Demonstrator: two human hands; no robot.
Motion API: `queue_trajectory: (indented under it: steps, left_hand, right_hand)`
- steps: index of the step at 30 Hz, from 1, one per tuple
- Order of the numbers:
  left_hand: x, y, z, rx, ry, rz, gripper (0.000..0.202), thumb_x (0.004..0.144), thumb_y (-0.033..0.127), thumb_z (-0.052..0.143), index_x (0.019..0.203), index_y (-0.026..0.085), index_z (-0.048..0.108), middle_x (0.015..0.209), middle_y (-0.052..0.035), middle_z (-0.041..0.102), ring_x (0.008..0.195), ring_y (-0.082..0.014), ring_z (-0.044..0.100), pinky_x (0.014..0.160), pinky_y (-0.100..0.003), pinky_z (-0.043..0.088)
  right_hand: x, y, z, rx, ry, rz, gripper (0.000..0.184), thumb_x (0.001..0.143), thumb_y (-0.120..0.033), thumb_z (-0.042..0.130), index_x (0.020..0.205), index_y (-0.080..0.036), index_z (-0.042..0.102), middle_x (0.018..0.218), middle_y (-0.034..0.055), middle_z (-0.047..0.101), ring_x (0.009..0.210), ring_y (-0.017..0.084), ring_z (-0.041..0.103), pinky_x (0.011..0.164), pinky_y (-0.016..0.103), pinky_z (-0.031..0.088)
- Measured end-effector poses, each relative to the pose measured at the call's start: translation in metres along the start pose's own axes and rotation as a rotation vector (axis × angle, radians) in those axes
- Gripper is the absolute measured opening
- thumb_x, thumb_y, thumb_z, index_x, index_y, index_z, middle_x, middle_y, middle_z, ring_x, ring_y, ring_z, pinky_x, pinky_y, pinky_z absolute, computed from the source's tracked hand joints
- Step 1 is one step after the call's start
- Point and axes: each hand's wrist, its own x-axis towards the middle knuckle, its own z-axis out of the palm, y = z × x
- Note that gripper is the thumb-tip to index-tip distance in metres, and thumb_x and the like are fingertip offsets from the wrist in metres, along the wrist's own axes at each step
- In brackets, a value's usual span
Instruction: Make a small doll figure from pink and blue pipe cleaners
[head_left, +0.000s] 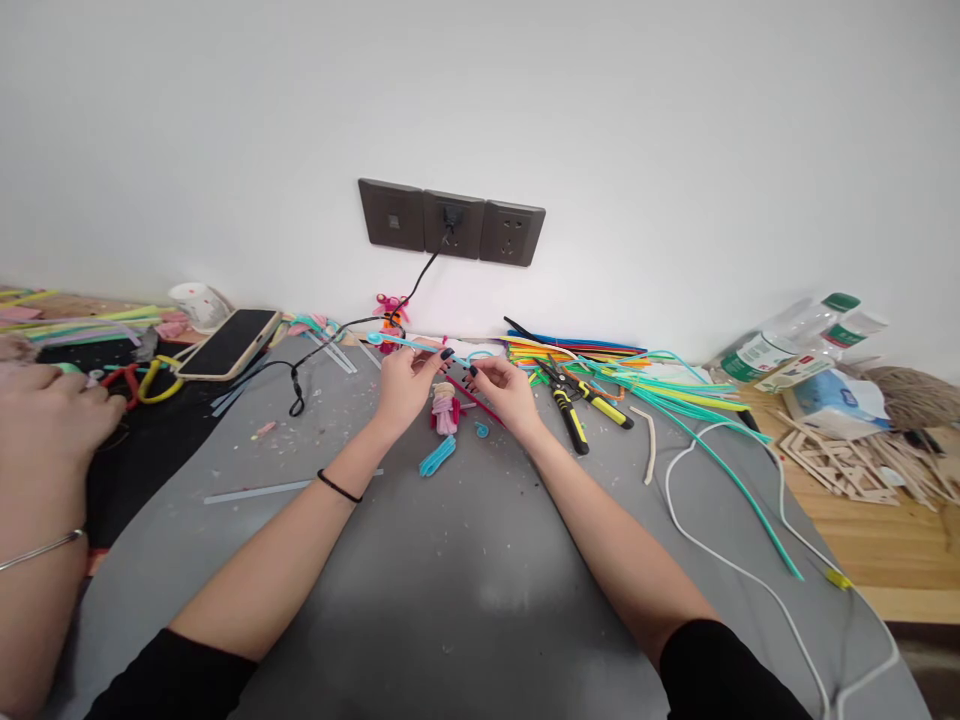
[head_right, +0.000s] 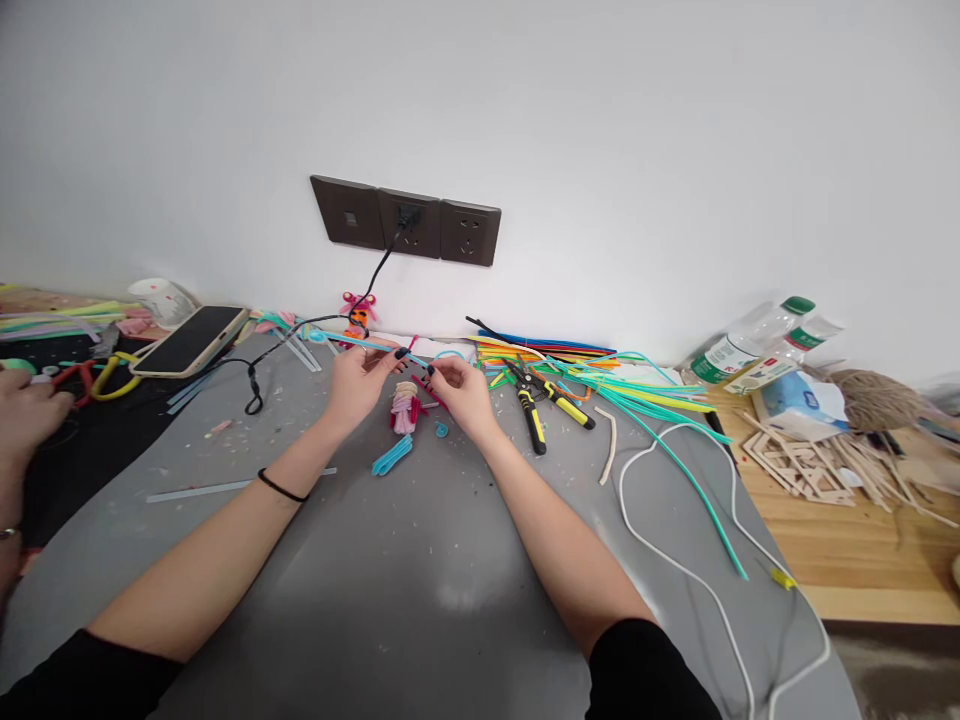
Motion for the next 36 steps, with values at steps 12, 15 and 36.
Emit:
queue_trajectory:
  steps: [12,15,36]
  left_hand:
    - [-0.015,0.013,0.007,0.201,-0.095,0.202,0.019,0.087,0.04,0.066,0.084,0.023,0.075,0.09,-0.0093,0.076,0.087,-0.0248,0.069,0.083,-0.037,0.054]
    - [-0.022,0.015,0.012,0.216,-0.189,0.317,0.018,0.089,0.039,0.065,0.084,0.025,0.076,0.091,-0.0098,0.076,0.091,-0.0249,0.069,0.091,-0.038,0.053]
    - [0.004,0.016,0.002,-0.366,-0.051,-0.249,0.053,0.052,0.06,0.093,0.073,0.016,0.072,0.071,-0.0054,0.071,0.069,-0.0178,0.063,0.066,-0.031,0.051]
  right_hand:
    - [-0.004,-0.001,0.003,-0.132,0.169,-0.044,0.015,0.07,-0.035,0.064,0.069,-0.022,0.056,0.06,-0.0041,0.057,0.056,0.012,0.051,0.054,0.025,0.04]
    - [-0.004,0.0,0.003,-0.149,0.214,-0.022,0.017,0.07,-0.036,0.066,0.069,-0.021,0.058,0.062,-0.0023,0.061,0.059,0.013,0.054,0.056,0.026,0.043]
    - [-0.007,-0.024,-0.001,0.221,-0.191,-0.097,0.042,0.069,-0.059,0.086,0.09,-0.025,0.074,0.092,0.0027,0.077,0.085,0.019,0.073,0.088,0.037,0.061]
